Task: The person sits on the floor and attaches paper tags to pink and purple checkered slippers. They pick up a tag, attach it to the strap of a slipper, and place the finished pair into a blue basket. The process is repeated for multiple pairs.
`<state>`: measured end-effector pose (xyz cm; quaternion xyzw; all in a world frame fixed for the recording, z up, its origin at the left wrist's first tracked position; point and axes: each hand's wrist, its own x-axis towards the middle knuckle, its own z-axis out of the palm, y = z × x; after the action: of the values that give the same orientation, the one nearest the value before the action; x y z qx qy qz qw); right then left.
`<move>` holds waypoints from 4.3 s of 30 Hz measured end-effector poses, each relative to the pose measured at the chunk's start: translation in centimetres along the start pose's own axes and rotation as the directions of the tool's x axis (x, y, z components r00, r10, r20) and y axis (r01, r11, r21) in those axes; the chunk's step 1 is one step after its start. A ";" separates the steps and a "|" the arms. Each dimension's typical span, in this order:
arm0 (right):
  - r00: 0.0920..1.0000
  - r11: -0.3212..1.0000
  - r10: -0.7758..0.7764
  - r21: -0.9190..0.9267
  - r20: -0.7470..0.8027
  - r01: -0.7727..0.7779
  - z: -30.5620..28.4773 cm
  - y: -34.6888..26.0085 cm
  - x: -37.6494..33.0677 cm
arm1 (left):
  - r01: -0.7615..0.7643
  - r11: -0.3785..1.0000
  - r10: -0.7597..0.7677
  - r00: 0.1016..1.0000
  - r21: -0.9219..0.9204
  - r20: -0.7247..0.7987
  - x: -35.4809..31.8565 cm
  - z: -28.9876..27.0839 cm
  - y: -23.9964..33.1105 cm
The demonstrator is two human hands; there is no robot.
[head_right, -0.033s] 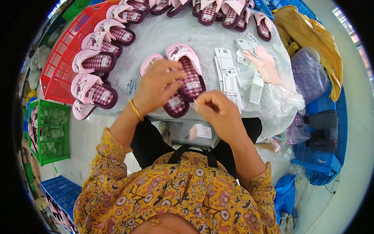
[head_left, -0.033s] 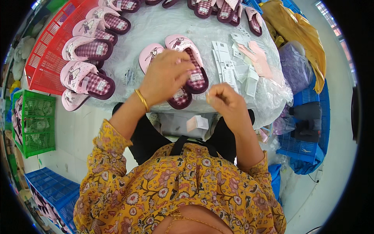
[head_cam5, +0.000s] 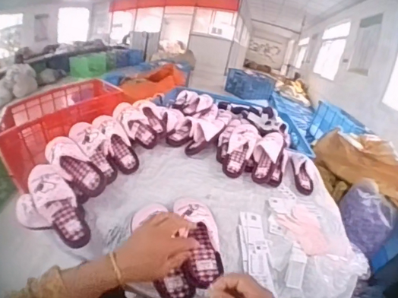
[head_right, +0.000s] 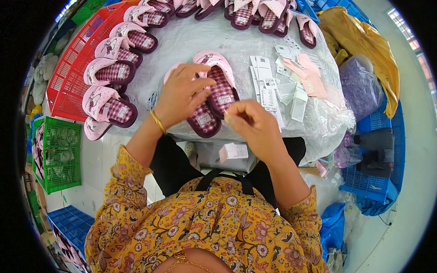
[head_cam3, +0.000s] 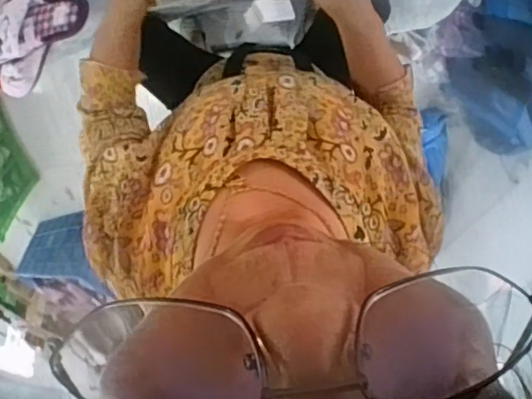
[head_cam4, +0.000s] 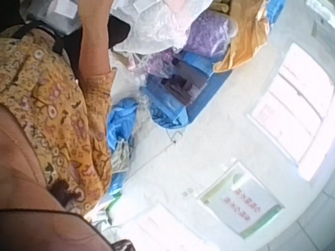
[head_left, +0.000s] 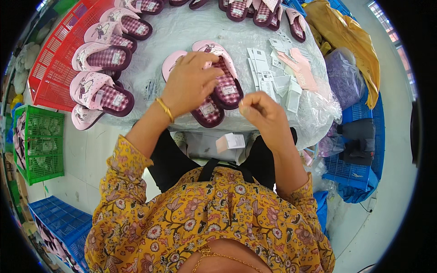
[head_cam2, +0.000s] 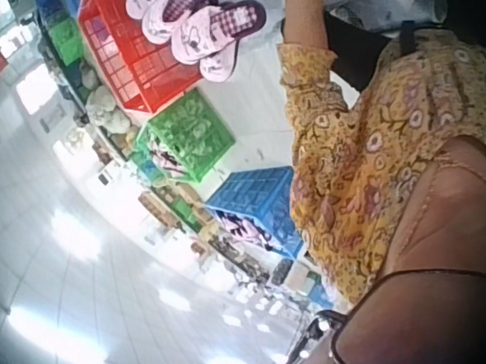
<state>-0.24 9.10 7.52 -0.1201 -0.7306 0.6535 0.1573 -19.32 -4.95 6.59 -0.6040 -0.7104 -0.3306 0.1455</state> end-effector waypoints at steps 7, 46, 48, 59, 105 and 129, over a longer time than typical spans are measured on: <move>0.978 0.976 0.208 0.069 -0.032 -0.205 2.9 2.3 6.8 | 0.002 0.990 -0.026 0.985 0.138 0.169 0.8 2.2 -4.6; 0.967 0.917 0.248 -0.308 -0.056 -0.253 3.1 5.4 10.1 | 0.129 0.991 -0.101 0.887 -0.032 0.451 2.0 3.5 -7.0; 0.957 0.919 0.289 -0.269 -0.034 -0.287 2.9 5.0 10.1 | 0.124 0.991 -0.092 0.899 -0.047 0.428 1.8 3.7 -7.1; 0.962 0.920 0.259 -0.280 -0.091 -0.274 3.2 5.8 10.3 | 0.155 0.986 -0.113 0.896 -0.065 0.430 1.9 3.4 -6.6; 0.996 0.931 0.079 -0.353 -0.040 -0.088 5.4 4.0 6.0 | 0.056 0.997 -0.068 0.955 0.050 0.289 -2.4 1.7 -5.1; 0.992 0.893 -0.020 -0.448 -0.121 -0.036 6.1 5.1 6.6 | 0.088 0.996 -0.082 0.964 -0.014 0.251 -2.7 2.0 -5.4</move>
<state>-8.80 6.60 2.32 -0.1960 -0.8502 0.4591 0.1670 -23.50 -6.01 1.85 -0.6117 -0.7441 -0.2667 0.0326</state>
